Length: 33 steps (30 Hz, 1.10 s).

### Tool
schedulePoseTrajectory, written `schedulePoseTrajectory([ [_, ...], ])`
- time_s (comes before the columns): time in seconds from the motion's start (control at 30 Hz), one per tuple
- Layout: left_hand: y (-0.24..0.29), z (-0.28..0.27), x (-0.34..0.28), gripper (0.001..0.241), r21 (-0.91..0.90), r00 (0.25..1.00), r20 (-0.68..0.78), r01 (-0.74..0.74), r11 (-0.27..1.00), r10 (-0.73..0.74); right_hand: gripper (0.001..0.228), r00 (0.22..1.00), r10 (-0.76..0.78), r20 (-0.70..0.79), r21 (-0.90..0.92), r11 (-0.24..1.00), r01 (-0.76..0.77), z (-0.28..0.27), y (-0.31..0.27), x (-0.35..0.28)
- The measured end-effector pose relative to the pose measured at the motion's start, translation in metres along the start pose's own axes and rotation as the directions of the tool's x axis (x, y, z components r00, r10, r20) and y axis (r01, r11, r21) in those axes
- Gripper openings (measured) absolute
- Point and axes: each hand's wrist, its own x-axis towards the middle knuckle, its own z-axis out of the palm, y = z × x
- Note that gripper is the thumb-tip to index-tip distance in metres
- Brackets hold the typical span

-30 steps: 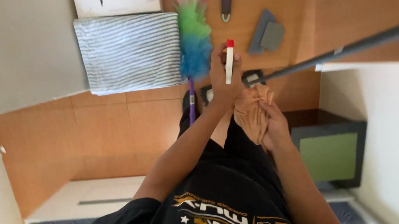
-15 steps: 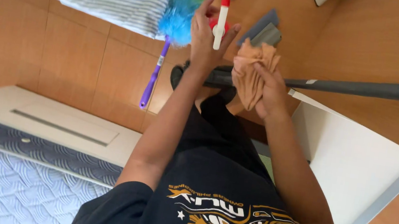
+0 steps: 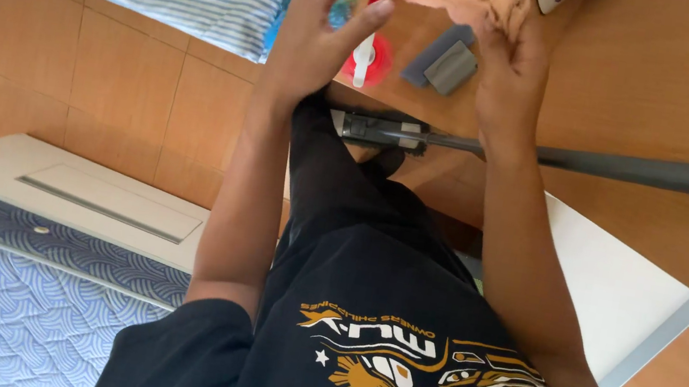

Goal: Wiping a wall near a light switch and mopping the tiled floor in a bedroom.

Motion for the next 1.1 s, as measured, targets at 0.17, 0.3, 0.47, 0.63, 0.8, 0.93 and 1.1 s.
schedulePoseTrajectory([
  [0.17,-0.054,0.005,0.088,0.059,-0.072,0.960,0.279,0.012,0.997,0.008,0.017,1.000,-0.009,0.014,0.064,0.998,0.008,0.015,-0.010,0.042],
  [0.3,-0.087,0.012,0.141,0.072,-0.199,0.851,0.494,0.312,0.929,-0.180,0.020,0.998,-0.070,0.000,0.058,0.996,0.069,0.033,-0.001,0.082],
  [0.47,-0.191,0.015,0.158,0.047,-0.173,0.833,0.470,0.412,0.895,-0.293,0.010,0.980,0.114,-0.163,0.071,0.992,-0.103,0.031,0.053,0.115],
  [0.63,-0.149,0.000,0.177,0.049,-0.126,0.869,0.445,0.301,0.945,-0.217,0.016,0.950,0.213,-0.230,0.155,0.971,-0.180,0.039,0.077,0.136],
  [0.8,-0.122,-0.007,0.192,0.060,0.046,0.652,0.628,0.514,0.857,-0.425,0.025,0.969,0.224,-0.105,-0.075,0.970,-0.233,0.047,0.098,0.143],
  [0.93,-0.152,-0.005,0.191,0.049,0.240,0.682,0.579,0.381,0.893,-0.447,0.026,0.921,0.369,-0.125,-0.008,0.928,-0.373,0.052,0.094,0.147],
  [1.1,-0.117,-0.010,0.202,0.045,0.208,0.883,0.468,-0.083,0.975,-0.025,0.023,0.943,0.327,-0.062,-0.045,0.943,-0.330,0.046,0.096,0.148],
])
